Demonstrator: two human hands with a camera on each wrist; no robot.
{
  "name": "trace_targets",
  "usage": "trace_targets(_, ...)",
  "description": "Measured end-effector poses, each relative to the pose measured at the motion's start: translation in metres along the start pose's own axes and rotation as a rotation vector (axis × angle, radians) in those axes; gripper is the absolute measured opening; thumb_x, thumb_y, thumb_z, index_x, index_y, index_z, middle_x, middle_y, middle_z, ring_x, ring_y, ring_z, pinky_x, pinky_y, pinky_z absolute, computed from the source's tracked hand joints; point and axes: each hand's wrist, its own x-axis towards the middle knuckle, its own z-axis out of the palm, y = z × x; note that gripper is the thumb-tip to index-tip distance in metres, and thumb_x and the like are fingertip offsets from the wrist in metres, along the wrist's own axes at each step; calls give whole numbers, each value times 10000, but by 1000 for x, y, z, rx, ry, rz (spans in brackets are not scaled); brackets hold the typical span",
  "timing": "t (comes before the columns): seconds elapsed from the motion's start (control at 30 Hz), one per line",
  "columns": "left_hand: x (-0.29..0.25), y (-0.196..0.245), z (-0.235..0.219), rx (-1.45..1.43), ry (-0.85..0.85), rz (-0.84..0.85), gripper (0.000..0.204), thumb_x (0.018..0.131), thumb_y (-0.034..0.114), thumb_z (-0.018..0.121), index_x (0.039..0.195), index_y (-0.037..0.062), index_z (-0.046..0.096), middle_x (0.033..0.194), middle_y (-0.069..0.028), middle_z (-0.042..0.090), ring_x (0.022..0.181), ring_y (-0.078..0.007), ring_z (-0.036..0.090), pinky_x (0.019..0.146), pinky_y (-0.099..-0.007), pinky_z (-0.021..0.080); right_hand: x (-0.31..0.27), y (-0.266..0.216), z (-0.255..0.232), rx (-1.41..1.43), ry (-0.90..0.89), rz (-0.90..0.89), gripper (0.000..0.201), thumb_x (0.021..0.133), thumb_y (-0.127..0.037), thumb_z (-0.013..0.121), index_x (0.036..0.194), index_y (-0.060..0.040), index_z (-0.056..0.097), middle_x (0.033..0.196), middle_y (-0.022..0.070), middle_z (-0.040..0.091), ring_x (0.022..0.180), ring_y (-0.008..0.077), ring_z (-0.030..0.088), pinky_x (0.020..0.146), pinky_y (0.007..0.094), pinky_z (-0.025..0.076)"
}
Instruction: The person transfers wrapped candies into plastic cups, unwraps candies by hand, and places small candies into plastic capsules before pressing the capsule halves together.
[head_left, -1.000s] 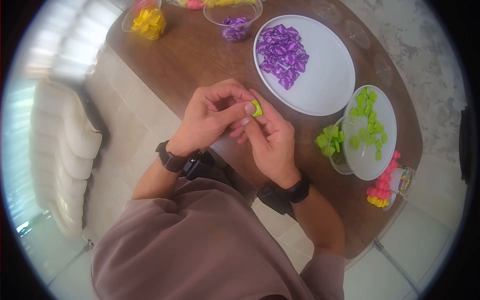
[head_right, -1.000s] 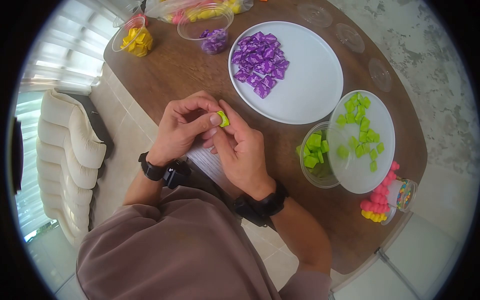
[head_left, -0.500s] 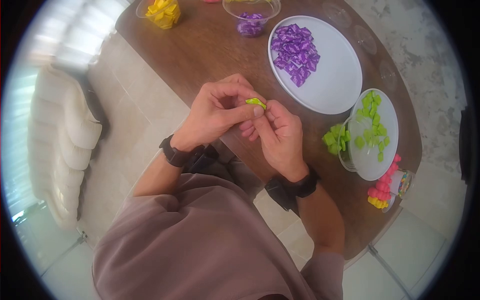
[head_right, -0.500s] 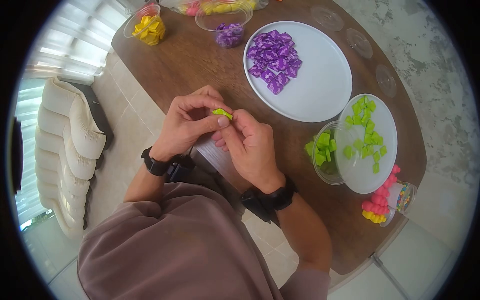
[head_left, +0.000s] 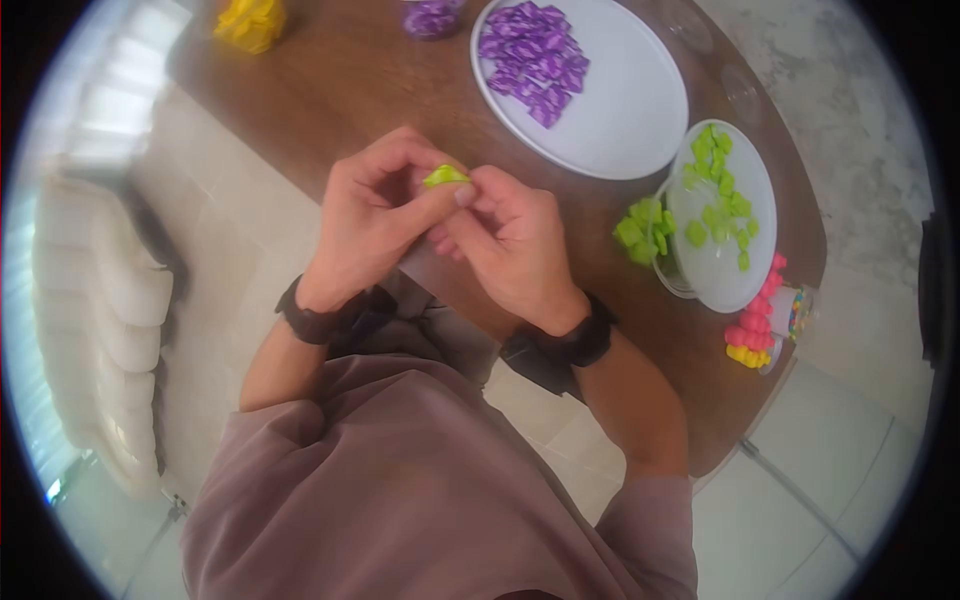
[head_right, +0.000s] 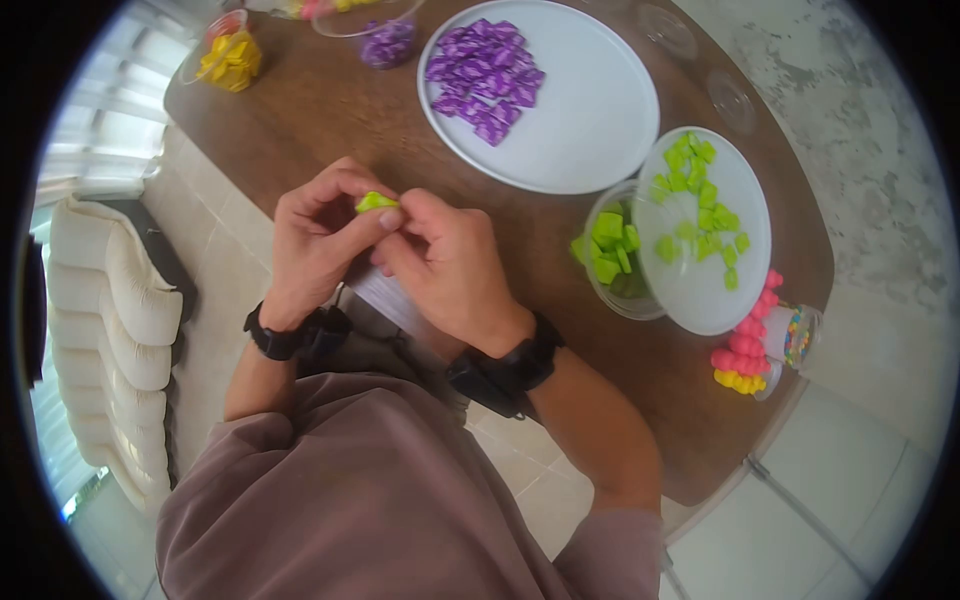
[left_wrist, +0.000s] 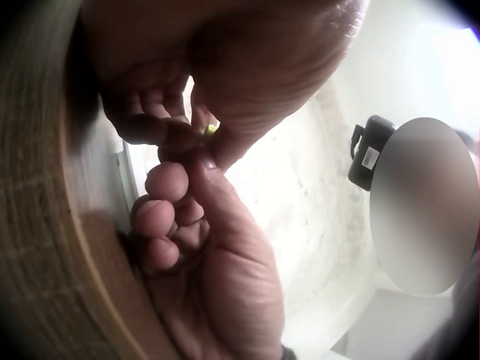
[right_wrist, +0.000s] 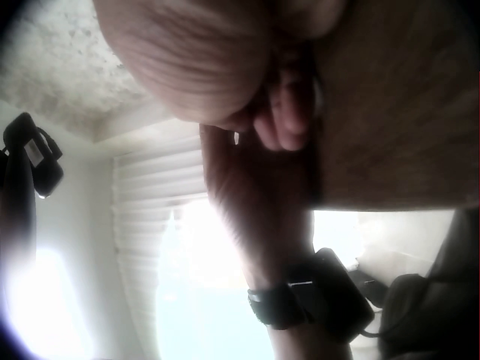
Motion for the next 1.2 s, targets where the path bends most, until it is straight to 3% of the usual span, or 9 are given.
trace_targets(0.07, 0, -1, 1, 124, 26, 64, 45, 924, -62, 706, 953, -36, 683, 900, -38, 625, 699, -89, 624, 583, -229, 497, 1, 6, 0, 4, -2, -57, 81, 941, -36, 665, 961, 38, 638, 768, 146, 735, 707, 198, 750, 629, 306, 556)
trace_targets(0.1, 0, 2, 2, 102, 38, 34, 51, 920, -58, 712, 948, -28, 680, 913, -39, 632, 720, -87, 623, 613, -236, 499, 1, 4, 0, -8, 0, -83, 87, 925, -50, 679, 949, 26, 642, 764, 160, 726, 703, 250, 751, 624, 325, 553)
trace_targets(0.23, 0, -4, -6, 103, 120, 97, 69, 900, -57, 730, 948, -16, 703, 946, -38, 648, 845, -103, 624, 749, -259, 497, 2, 5, 0, -13, -20, -117, 93, 924, -62, 682, 942, 24, 652, 780, 165, 727, 706, 275, 745, 620, 346, 548)
trace_targets(0.4, -1, -6, -13, 98, 164, 140, 90, 885, -59, 740, 958, -6, 736, 984, -52, 647, 859, -117, 622, 759, -253, 495, 1, 4, 2, -39, -30, -153, 92, 920, -63, 691, 922, 19, 650, 792, 174, 721, 691, 281, 734, 609, 345, 539)
trace_targets(0.6, -3, -5, -10, 71, 41, 113, 177, 829, -113, 755, 971, -8, 752, 1037, -68, 620, 895, -118, 623, 768, -248, 499, -1, 5, 1, -77, -31, -144, 94, 896, -39, 708, 899, 18, 633, 785, 180, 704, 677, 273, 724, 599, 330, 532)
trace_targets(0.77, -2, -4, -7, 71, 44, 103, 229, 786, -142, 783, 926, 7, 682, 1007, -63, 598, 886, -104, 582, 771, -256, 507, -1, 3, -2, -125, -51, -92, 90, 888, -31, 704, 909, 21, 632, 785, 185, 702, 679, 271, 725, 605, 327, 528)
trace_targets(1.0, 0, -12, -13, 144, 35, 208, 207, 779, -151, 784, 896, 5, 714, 1010, -70, 608, 897, -120, 601, 774, -261, 515, -1, 7, -1, -110, -37, -117, 92, 886, -31, 702, 929, 18, 638, 784, 185, 701, 681, 274, 725, 607, 329, 528)
trace_targets(1.1, 5, -12, -11, 136, 27, 244, 150, 800, -118, 795, 878, -13, 722, 1024, -70, 614, 819, -93, 595, 685, -236, 483, 0, 5, -2, -116, -28, -119, 87, 894, -37, 702, 931, 15, 643, 787, 184, 704, 691, 281, 730, 615, 334, 536)
trace_targets(1.2, 6, -6, -8, 115, 25, 192, 148, 811, -109, 790, 894, -16, 711, 1015, -70, 620, 827, -98, 599, 694, -242, 490, 0, 4, 1, -84, -13, -121, 85, 904, -47, 703, 940, 13, 655, 795, 184, 708, 701, 294, 734, 619, 343, 543)
